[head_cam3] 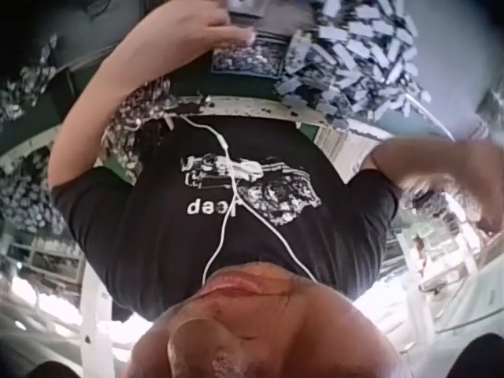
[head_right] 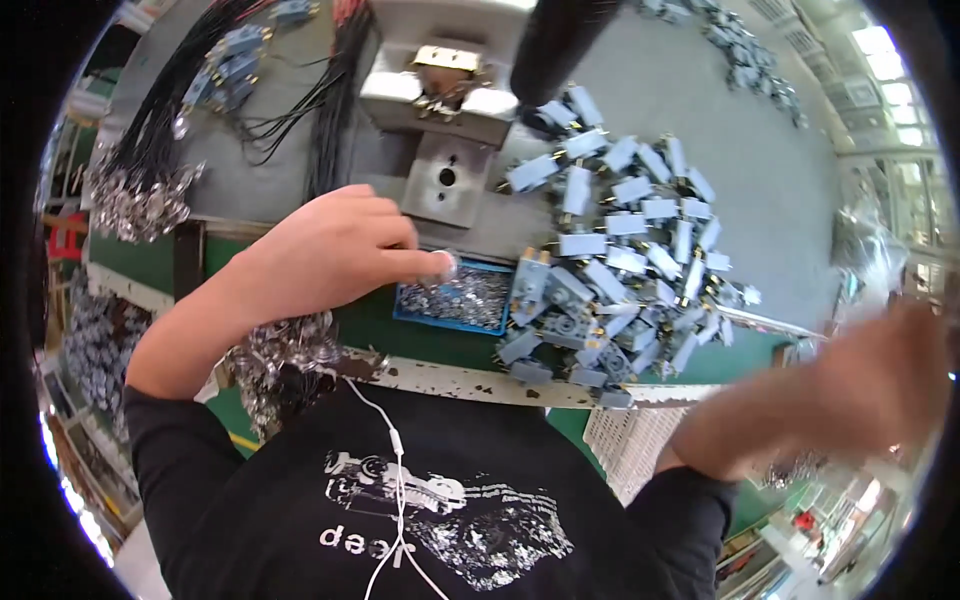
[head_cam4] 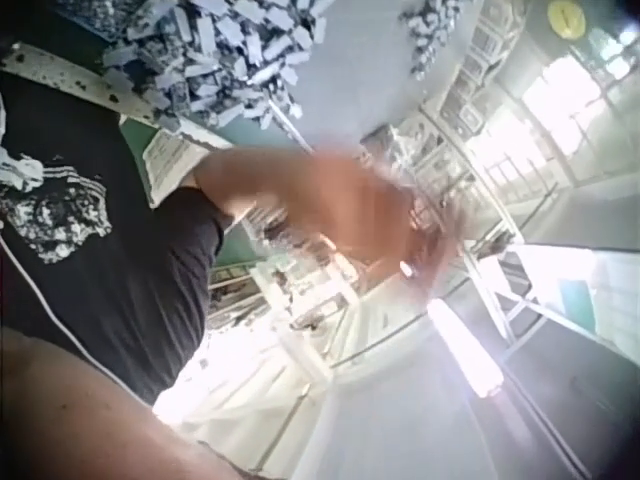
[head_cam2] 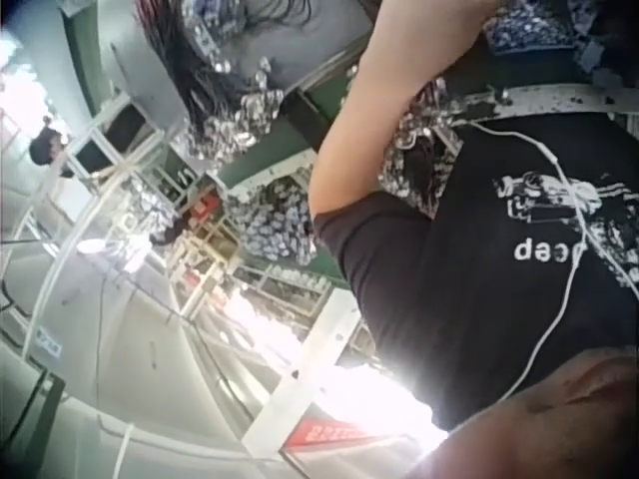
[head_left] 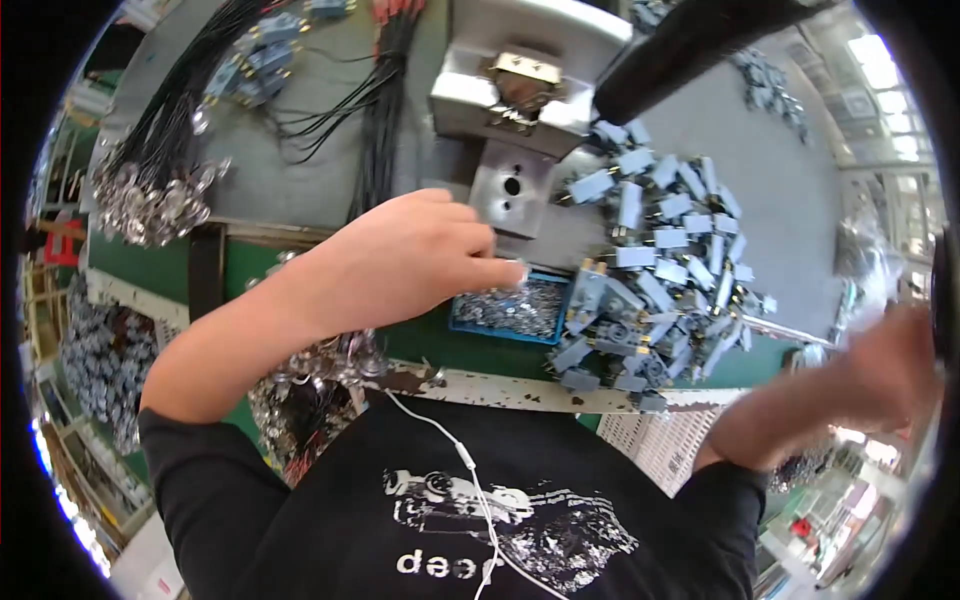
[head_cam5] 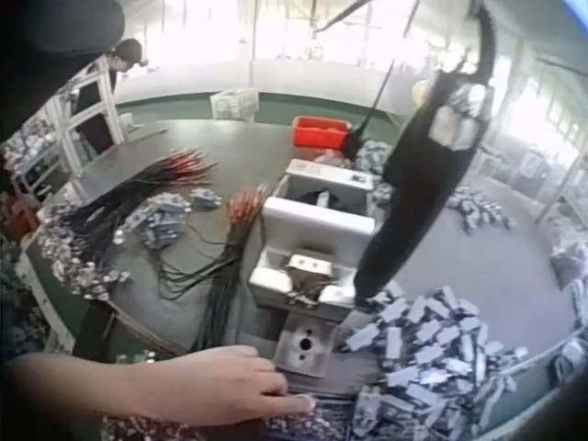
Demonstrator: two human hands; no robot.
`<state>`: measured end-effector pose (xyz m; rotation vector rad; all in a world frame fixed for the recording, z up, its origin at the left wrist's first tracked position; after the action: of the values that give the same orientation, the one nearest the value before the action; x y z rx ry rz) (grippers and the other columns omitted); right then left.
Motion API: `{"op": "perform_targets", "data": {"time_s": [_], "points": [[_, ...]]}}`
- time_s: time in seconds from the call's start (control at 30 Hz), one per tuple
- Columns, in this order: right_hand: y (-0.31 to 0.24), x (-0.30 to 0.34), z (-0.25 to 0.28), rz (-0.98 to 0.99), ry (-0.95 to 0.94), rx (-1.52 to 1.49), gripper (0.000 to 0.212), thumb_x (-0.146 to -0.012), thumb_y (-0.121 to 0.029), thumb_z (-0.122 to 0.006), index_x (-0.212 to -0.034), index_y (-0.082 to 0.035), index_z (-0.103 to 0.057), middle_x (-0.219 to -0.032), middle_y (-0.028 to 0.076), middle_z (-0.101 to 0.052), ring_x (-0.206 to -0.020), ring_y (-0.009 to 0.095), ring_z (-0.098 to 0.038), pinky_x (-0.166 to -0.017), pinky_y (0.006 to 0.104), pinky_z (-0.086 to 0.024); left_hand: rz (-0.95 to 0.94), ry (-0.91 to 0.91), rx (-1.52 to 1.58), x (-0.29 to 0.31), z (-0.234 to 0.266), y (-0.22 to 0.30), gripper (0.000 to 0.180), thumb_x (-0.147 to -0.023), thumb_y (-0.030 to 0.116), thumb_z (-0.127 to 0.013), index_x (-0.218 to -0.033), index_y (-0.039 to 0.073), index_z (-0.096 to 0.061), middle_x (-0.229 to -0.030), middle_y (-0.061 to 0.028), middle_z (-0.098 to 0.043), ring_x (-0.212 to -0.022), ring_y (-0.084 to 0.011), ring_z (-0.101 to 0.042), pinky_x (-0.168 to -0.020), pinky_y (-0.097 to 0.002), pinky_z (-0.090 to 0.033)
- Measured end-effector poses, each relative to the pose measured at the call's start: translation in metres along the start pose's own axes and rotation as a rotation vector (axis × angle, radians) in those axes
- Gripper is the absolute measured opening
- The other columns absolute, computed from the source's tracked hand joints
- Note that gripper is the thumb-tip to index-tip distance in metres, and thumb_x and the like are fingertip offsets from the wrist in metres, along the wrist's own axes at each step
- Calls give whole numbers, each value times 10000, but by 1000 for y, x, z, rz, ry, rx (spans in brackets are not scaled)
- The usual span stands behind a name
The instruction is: Assembling small industrial or electronic components at a factory workstation using a handheld power tool and wire harnesses.
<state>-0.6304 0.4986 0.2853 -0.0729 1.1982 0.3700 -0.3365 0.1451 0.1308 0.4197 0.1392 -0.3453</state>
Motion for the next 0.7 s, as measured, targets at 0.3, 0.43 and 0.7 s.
{"op": "perform_targets", "data": {"time_s": [0.3,0.43,0.7], "points": [[-272,113,-147,360,-1256,-825,404,-952,-267,-681,-1283,-37,-669,-1122,187,-746,-1017,329,-726,-912,387,-553,51,-33,-25,-5,-2,1,297,-853,85,-635,-1133,145,-710,-819,7,-606,-835,-175,-622,-794,-330,-460],[-256,106,-140,195,-1089,-923,360,-952,-222,-682,-1271,-55,-685,-1075,180,-754,-956,310,-738,-888,361,-565,53,-45,-2,-5,-6,-3,305,-849,84,-638,-1140,137,-710,-828,10,-614,-852,-176,-624,-812,-337,-465],[-267,112,-128,366,-1160,-880,400,-909,-243,-729,-1268,-76,-674,-1155,219,-725,-1042,373,-694,-937,432,-540,77,-70,-72,-19,-20,-9,311,-827,61,-613,-1119,130,-694,-745,-48,-624,-794,-235,-684,-962,-406,-500]]}}
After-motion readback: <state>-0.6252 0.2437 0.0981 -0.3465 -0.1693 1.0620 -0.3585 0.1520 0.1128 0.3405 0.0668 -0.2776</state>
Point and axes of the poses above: each hand's wrist, its own x-axis away from the middle knuckle, its own z-axis out of the back of the hand, y = z × x, the point moved 5 cm from there along -x, towards the middle knuckle
